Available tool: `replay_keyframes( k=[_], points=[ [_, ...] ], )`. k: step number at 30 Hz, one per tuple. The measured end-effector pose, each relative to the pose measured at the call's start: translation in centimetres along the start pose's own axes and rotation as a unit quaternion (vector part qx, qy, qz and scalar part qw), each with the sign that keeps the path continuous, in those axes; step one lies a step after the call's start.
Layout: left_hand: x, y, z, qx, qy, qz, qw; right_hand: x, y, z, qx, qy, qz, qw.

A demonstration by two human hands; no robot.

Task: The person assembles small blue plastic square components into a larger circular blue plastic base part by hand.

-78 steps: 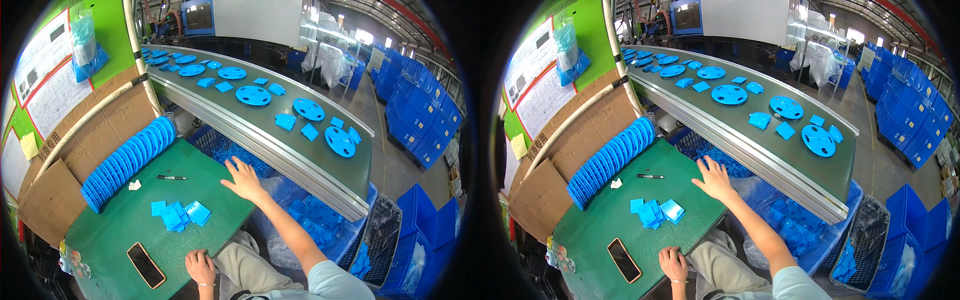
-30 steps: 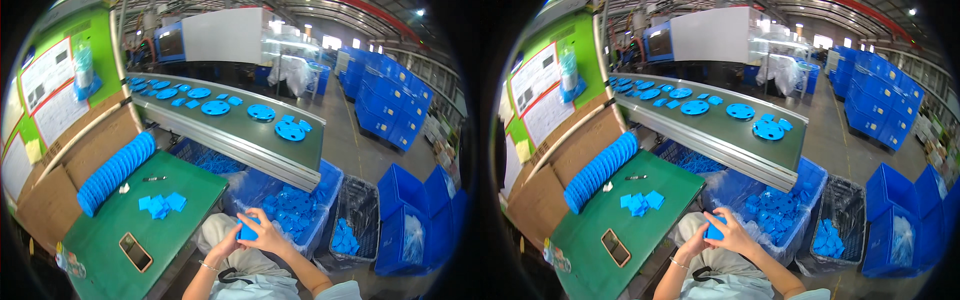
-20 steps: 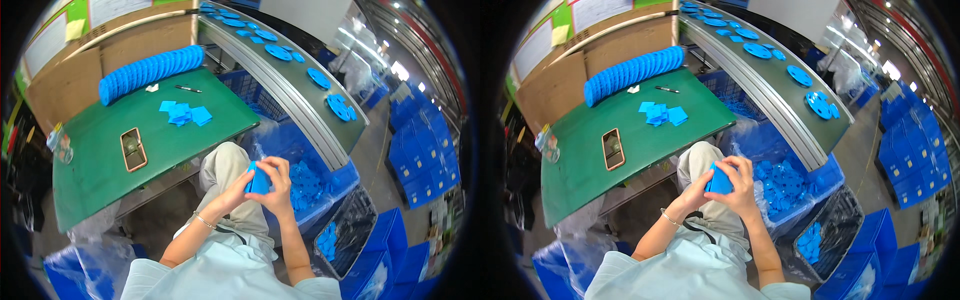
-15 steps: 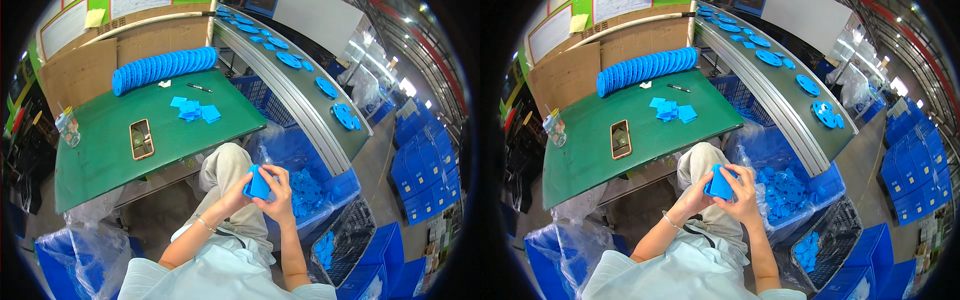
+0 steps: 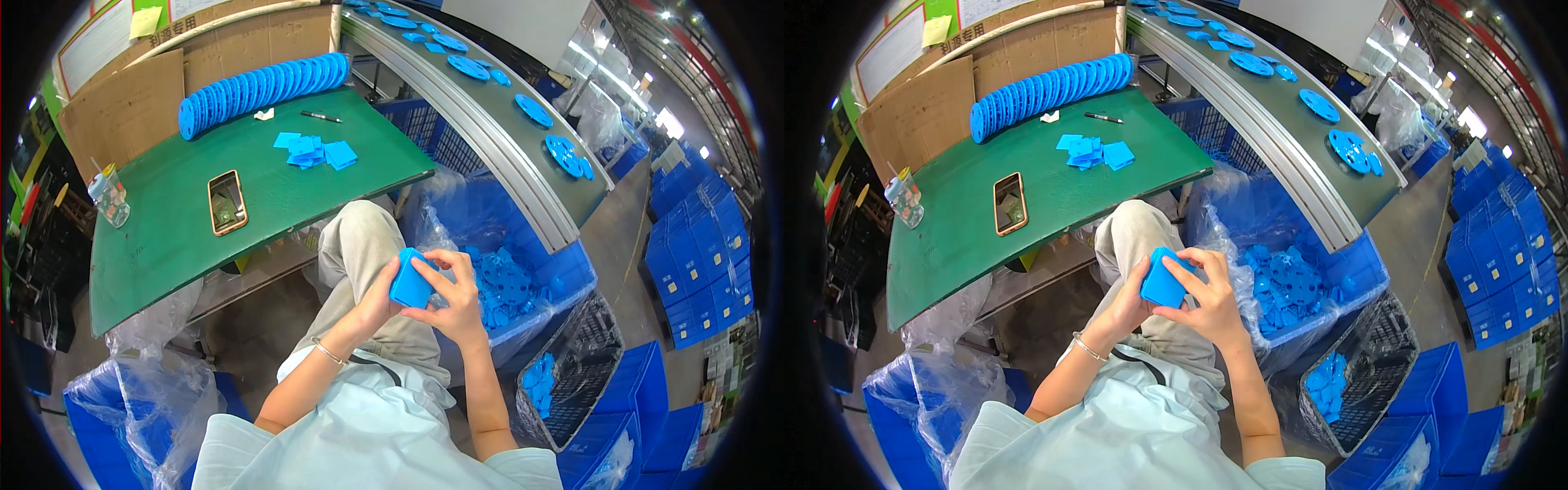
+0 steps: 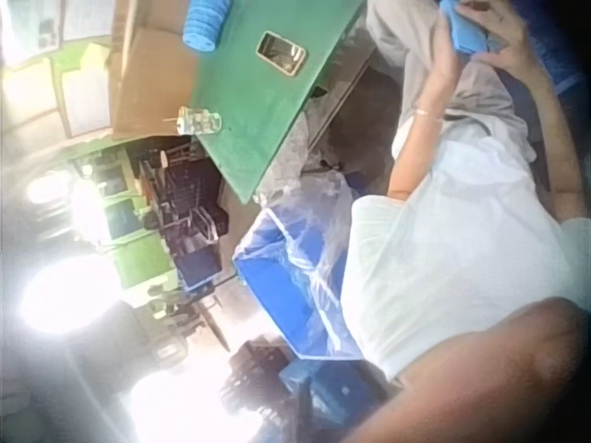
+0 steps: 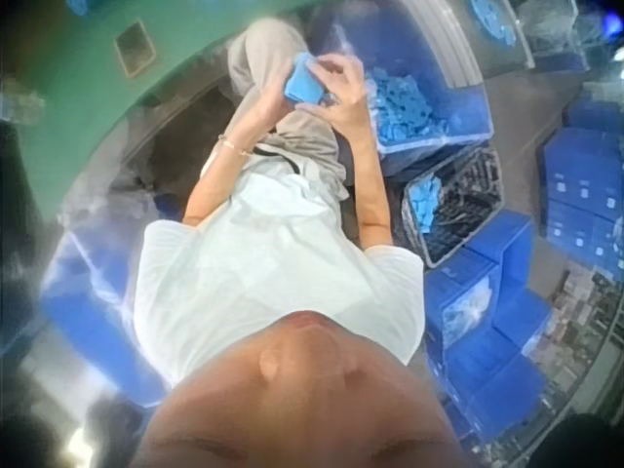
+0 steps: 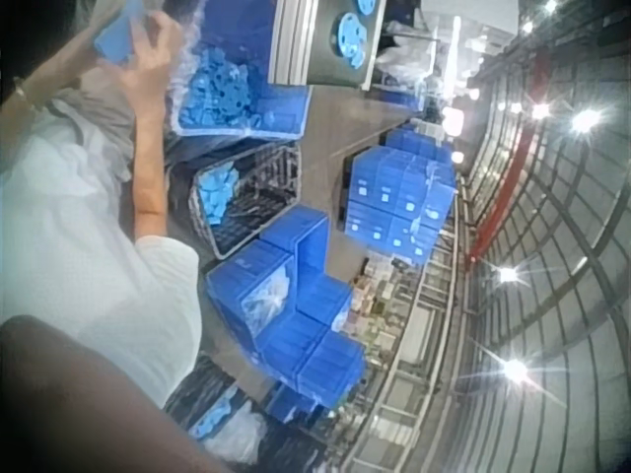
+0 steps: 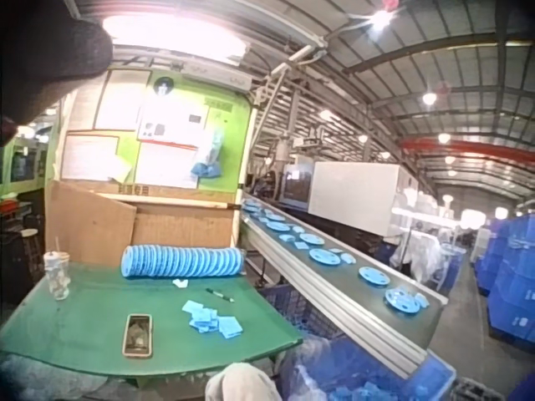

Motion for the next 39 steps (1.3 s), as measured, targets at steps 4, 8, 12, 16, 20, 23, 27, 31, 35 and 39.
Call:
replay_keyframes(
  k=[4, 8, 12, 16, 20, 23, 27, 31, 35, 39],
  points=[
    [-0.8, -0.3, 1.6, -0.081, -0.054, -0.025, 0.995, 0.3, 0.8, -0.8, 0.002, -0.043, 0.002, 0.999],
    [-1.6, -0.1, 3.0, -0.085, -0.058, 0.028, 0.994, 0.5, 2.3, -2.1, 0.004, -0.098, -0.033, 0.995],
    [-2.4, 0.8, 2.6, -0.122, -0.082, 0.067, 0.987, -0.1, 4.8, -2.3, -0.112, -0.067, -0.161, 0.978],
    [-4.5, 0.5, 1.4, -0.16, -0.104, 0.092, 0.977, 1.6, 9.6, -2.2, -0.216, -0.054, -0.287, 0.932],
    [-7.1, -1.4, 1.5, -0.254, -0.085, 0.121, 0.956, 4.4, 12.5, -1.0, -0.272, -0.007, -0.392, 0.879],
    [-8.7, -3.7, 0.3, -0.285, -0.127, 0.197, 0.929, 6.9, 14.2, 0.4, -0.227, -0.058, -0.446, 0.864],
    [-11.0, -7.8, -2.9, -0.304, -0.2, 0.249, 0.897, 11.6, 15.7, 3.6, -0.227, 0.056, -0.479, 0.846],
    [-12.3, -13.1, -6.2, -0.267, -0.26, 0.332, 0.867, 15.7, 17.2, 7.2, -0.222, 0.158, -0.565, 0.778],
    [-14.5, -14.7, -8.0, -0.35, -0.337, 0.232, 0.843, 20.2, 19.1, 13.0, -0.043, 0.232, -0.616, 0.752],
    [-17.1, -14.8, -6.6, -0.363, -0.31, 0.201, 0.855, 31.8, 20.3, 25.6, 0.162, 0.445, -0.598, 0.647]
  ],
)
Point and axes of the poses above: each hand's wrist, its own x-axis away from the middle knuckle, its own z-axis out of the back of the hand, y = z × x, the point moved 6 cm from there along -x, towards the middle knuckle, and after that the axes turned 11 degrees about y, right-handed, at the moved point
